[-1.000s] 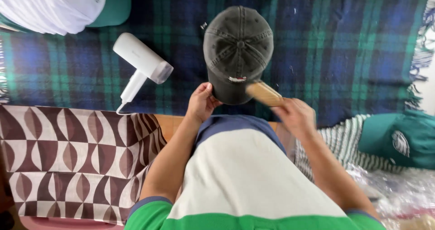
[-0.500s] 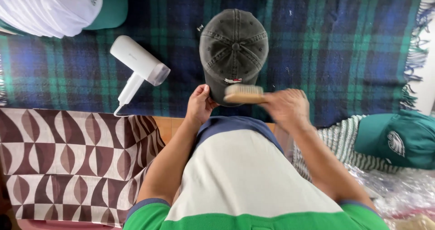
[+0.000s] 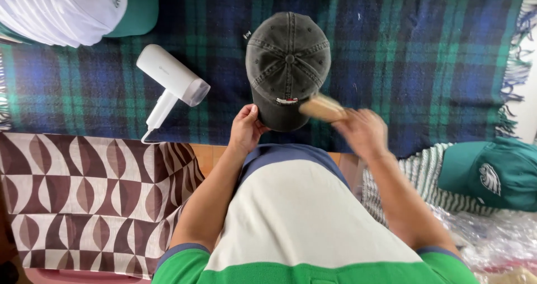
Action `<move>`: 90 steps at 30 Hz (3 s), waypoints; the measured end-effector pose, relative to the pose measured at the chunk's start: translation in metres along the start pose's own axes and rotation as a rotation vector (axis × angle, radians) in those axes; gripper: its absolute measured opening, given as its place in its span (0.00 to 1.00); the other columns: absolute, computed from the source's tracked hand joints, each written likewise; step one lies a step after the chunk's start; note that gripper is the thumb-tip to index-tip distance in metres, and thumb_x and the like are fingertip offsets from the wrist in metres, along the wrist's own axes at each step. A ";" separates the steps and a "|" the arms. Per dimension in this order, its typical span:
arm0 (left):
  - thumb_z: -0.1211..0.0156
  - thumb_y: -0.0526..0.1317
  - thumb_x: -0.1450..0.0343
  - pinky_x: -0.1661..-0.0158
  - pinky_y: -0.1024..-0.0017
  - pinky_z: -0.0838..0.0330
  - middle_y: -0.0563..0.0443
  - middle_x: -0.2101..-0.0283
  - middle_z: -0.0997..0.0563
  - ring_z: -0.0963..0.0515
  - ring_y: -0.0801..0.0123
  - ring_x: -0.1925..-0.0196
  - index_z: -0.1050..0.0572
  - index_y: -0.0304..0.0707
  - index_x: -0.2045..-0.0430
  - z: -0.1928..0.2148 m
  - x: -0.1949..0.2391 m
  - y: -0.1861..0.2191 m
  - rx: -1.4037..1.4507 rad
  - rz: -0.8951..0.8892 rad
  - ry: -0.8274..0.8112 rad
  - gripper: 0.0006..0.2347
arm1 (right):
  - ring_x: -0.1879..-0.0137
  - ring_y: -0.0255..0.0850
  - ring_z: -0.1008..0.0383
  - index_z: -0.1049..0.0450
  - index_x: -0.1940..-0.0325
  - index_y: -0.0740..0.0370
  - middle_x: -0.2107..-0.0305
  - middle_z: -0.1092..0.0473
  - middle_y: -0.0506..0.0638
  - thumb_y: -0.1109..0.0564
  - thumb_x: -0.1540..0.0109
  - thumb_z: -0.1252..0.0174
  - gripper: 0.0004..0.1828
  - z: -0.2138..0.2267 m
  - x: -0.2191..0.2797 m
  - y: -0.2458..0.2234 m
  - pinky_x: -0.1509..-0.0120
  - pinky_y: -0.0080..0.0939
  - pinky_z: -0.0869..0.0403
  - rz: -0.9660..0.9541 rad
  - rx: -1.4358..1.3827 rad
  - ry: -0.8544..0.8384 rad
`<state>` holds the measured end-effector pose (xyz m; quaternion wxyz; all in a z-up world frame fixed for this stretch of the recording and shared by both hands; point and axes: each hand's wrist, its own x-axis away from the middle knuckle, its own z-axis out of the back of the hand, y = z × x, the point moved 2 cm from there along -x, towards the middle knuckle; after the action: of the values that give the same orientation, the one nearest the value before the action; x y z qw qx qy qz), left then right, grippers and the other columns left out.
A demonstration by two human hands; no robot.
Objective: The person cleans a dark-colored baseball cap by brushing it with a wooden brush and then using a handheld steamer to remove wrinkles. The person rotates the cap to clean different sections and uses the steamer on the brim and the crown.
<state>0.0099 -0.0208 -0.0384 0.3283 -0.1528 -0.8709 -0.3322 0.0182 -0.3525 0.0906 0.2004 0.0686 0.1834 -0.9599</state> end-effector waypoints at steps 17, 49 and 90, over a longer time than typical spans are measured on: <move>0.42 0.39 0.24 0.72 0.58 0.15 0.41 0.72 0.17 0.14 0.52 0.74 0.23 0.40 0.64 0.000 0.003 0.000 0.013 0.008 0.024 0.04 | 0.62 0.49 0.24 0.20 0.58 0.58 0.67 0.23 0.51 0.47 0.40 0.30 0.15 -0.059 0.014 0.022 0.56 0.46 0.25 0.083 -0.135 0.126; 0.43 0.40 0.23 0.71 0.58 0.15 0.46 0.75 0.20 0.14 0.55 0.75 0.24 0.39 0.63 -0.003 0.002 0.002 -0.030 -0.019 0.041 0.05 | 0.65 0.64 0.24 0.27 0.60 0.59 0.74 0.28 0.59 0.43 0.25 0.47 0.19 0.034 -0.086 -0.054 0.62 0.62 0.27 -0.436 -0.103 0.235; 0.46 0.40 0.22 0.67 0.54 0.15 0.45 0.75 0.21 0.14 0.53 0.73 0.26 0.39 0.63 0.000 0.003 0.008 -0.136 -0.014 -0.030 0.06 | 0.47 0.61 0.25 0.26 0.61 0.54 0.64 0.24 0.57 0.28 0.27 0.59 0.31 0.033 -0.133 -0.011 0.44 0.59 0.28 -0.873 -0.393 -0.242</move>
<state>0.0117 -0.0147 -0.0321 0.3019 -0.1738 -0.8521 -0.3907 0.1329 -0.3076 0.1524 -0.1918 -0.1656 0.3480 -0.9026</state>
